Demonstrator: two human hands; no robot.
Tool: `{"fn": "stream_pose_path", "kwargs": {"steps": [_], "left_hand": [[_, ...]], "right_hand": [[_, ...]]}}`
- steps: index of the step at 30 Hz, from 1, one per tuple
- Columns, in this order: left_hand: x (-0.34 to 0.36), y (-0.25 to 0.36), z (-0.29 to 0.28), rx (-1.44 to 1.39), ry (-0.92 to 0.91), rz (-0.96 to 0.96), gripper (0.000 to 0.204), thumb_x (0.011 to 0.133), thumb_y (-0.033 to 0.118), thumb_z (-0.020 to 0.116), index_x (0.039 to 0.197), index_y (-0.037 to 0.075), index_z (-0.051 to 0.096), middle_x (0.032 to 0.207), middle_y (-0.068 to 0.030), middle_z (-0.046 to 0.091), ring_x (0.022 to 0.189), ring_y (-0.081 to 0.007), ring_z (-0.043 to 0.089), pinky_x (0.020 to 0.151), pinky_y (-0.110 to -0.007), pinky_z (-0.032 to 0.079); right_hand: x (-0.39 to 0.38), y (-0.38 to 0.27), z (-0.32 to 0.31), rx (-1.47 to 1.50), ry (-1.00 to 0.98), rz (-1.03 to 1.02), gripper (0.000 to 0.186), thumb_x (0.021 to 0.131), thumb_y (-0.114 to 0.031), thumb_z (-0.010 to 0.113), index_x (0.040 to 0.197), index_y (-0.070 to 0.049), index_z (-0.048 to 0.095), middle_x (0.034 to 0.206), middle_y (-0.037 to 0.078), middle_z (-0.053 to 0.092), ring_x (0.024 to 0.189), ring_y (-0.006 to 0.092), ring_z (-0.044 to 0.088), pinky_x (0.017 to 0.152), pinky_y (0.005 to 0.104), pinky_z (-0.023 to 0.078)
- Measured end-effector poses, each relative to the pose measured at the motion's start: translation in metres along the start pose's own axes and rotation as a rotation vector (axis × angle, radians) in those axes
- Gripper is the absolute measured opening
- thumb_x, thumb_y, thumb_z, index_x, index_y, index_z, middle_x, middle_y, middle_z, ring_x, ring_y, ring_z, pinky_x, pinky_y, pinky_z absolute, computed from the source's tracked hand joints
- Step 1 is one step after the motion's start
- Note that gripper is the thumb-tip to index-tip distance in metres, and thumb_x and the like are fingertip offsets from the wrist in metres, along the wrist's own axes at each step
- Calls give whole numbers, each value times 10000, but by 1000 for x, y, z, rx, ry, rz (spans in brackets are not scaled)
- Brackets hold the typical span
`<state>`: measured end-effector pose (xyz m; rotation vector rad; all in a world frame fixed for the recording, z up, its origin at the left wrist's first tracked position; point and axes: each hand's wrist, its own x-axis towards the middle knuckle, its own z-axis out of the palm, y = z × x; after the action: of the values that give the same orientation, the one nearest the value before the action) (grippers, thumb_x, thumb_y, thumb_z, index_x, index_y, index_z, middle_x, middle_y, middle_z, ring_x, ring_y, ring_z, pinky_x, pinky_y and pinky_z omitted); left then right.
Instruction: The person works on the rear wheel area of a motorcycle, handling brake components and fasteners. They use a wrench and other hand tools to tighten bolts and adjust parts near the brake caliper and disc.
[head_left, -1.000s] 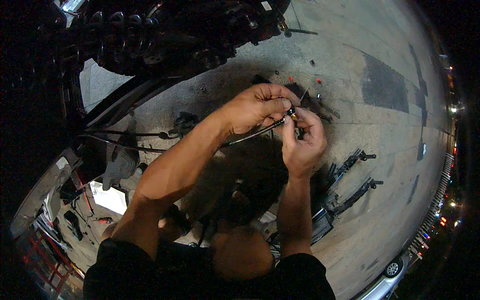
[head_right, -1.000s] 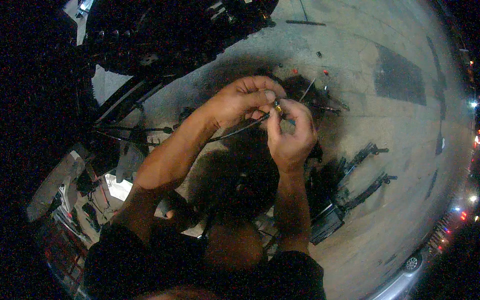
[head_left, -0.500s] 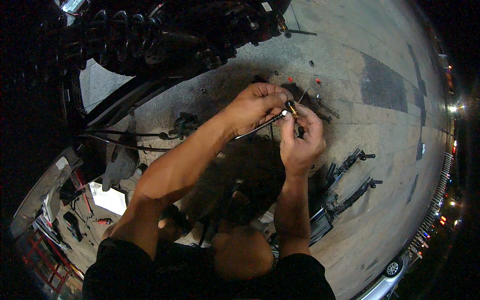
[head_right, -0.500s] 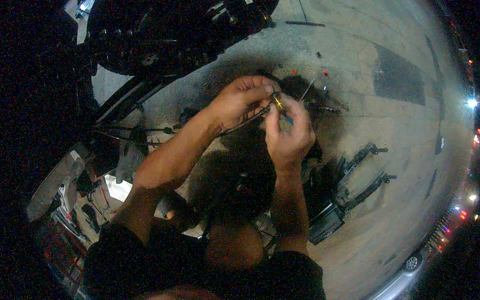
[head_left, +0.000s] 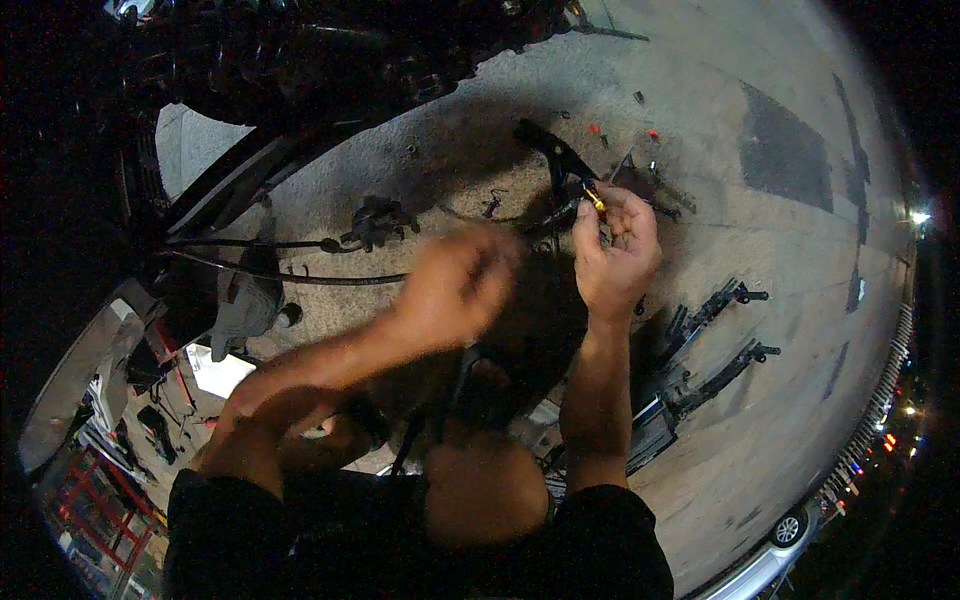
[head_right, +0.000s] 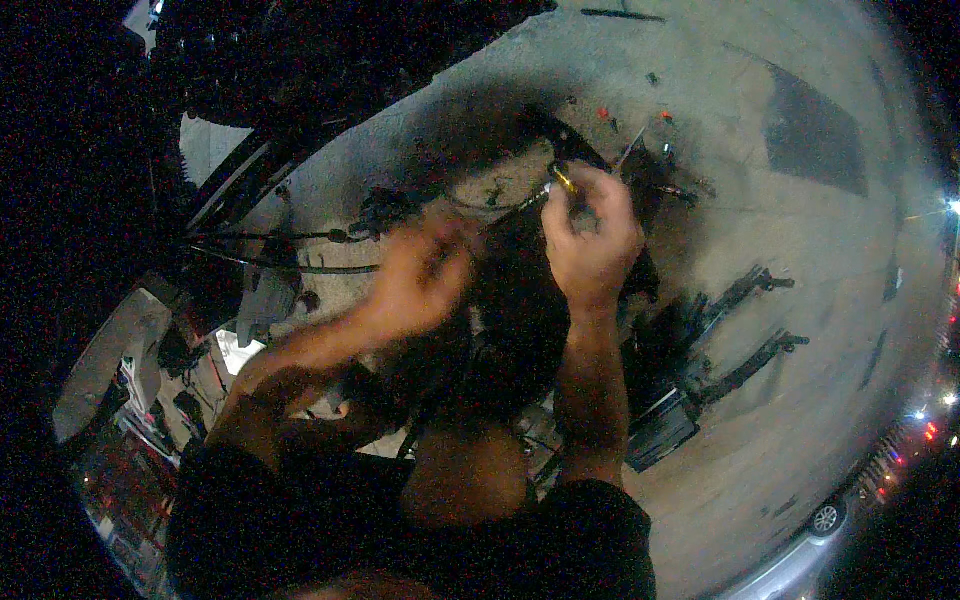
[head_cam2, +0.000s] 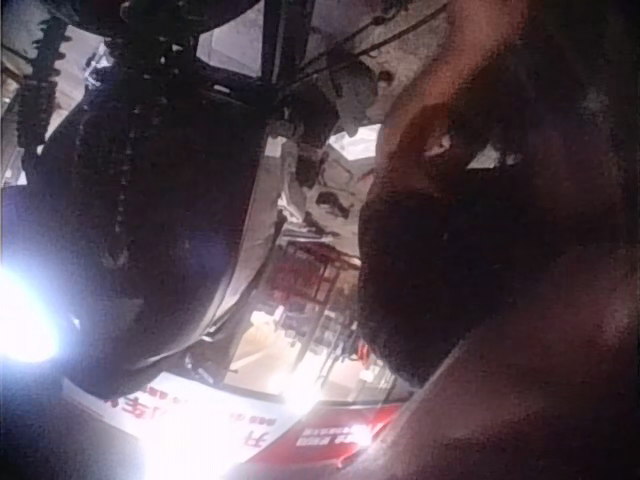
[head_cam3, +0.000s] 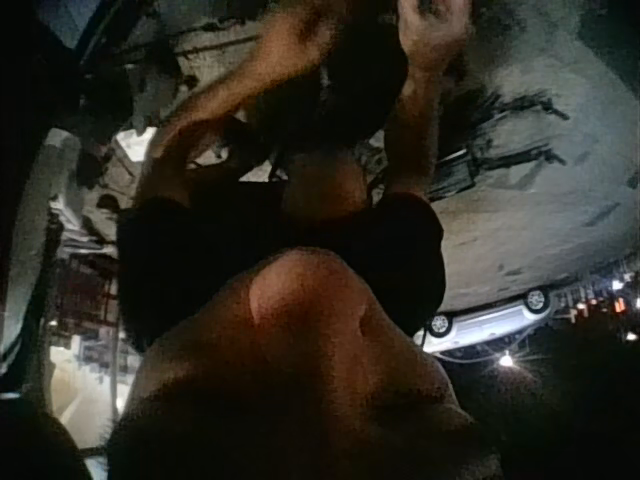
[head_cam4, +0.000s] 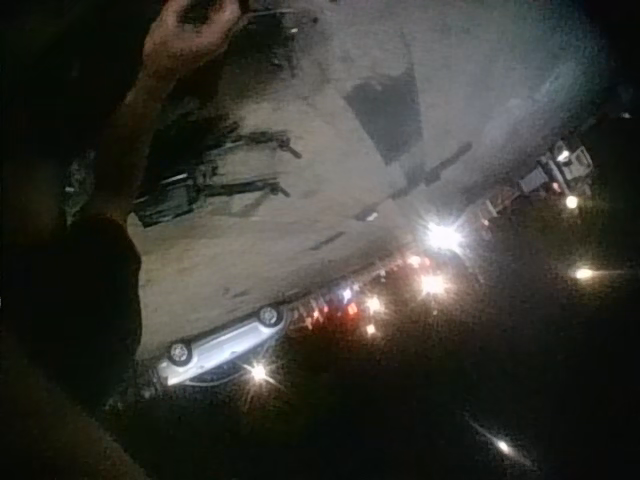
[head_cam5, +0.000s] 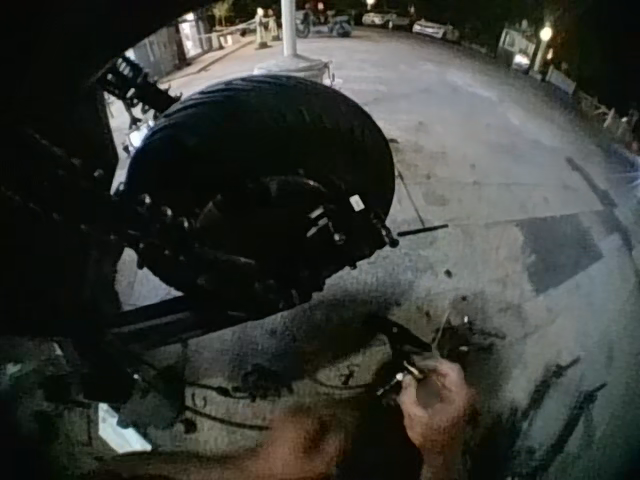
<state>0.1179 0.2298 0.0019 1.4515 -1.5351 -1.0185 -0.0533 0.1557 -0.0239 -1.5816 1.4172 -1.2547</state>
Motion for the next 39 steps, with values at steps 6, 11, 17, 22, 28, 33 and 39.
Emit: {"fn": "stream_pose_path", "kwargs": {"steps": [6, 11, 17, 22, 28, 33, 39], "left_hand": [[-35, -25, 58, -1562, -154, -788, 357, 930, 353, 548, 1114, 46, 547, 951, -82, 631, 771, -182, 573, 719, -309, 473], [-34, -55, 76, -1861, 152, -804, 361, 944, 337, 515, 1128, 27, 526, 949, -93, 631, 807, -204, 614, 748, -326, 525], [-35, -71, 55, -2022, 393, -785, 218, 919, 166, 568, 1022, -22, 527, 948, -181, 637, 845, -231, 655, 789, -335, 572], [-44, -80, 35, -2056, 469, -715, 158, 901, 89, 572, 989, -38, 537, 973, -206, 631, 869, -257, 656, 810, -359, 575], [-67, -72, 26, -2043, 591, -572, 216, 902, 80, 556, 1094, -17, 538, 1022, -171, 617, 910, -250, 635, 805, -339, 566], [-73, -73, 8, -1813, 347, -272, 207, 895, 95, 565, 1065, -24, 551, 968, -178, 617, 807, -210, 620, 716, -265, 527], [-54, -48, 1, -1401, 492, -571, 281, 883, 139, 600, 1098, -29, 535, 951, -136, 619, 768, -207, 609, 688, -302, 535]], "right_hand": [[-36, 0, -12, -125, -18, 76, 247, 760, -39, 680, 988, -3, 593, 939, 109, 672, 815, 197, 657, 733, 305, 525], [-51, 2, -14, -201, -87, 18, 236, 819, 7, 626, 1039, 29, 542, 1011, 110, 614, 857, 151, 608, 774, 267, 497], [-57, -3, -5, -309, 16, -96, 240, 781, -79, 674, 981, -10, 561, 932, 108, 638, 786, 219, 619, 720, 319, 505], [-44, 27, 7, 277, -72, 329, 190, 848, -91, 587, 1020, -36, 529, 927, 82, 621, 724, 201, 584, 657, 287, 476], [-5, 78, 61, 852, -93, 780, 137, 866, -86, 532, 998, -48, 523, 904, 77, 605, 655, 152, 523, 576, 246, 406], [-13, 38, 82, 766, -433, 812, 194, 893, -238, 538, 1014, -86, 537, 763, 18, 528, 604, 105, 462, 508, 223, 350], [-5, 7, 74, 512, -620, 376, 216, 921, -239, 564, 996, -36, 551, 711, -45, 424, 532, 33, 318, 478, 206, 269]]}}
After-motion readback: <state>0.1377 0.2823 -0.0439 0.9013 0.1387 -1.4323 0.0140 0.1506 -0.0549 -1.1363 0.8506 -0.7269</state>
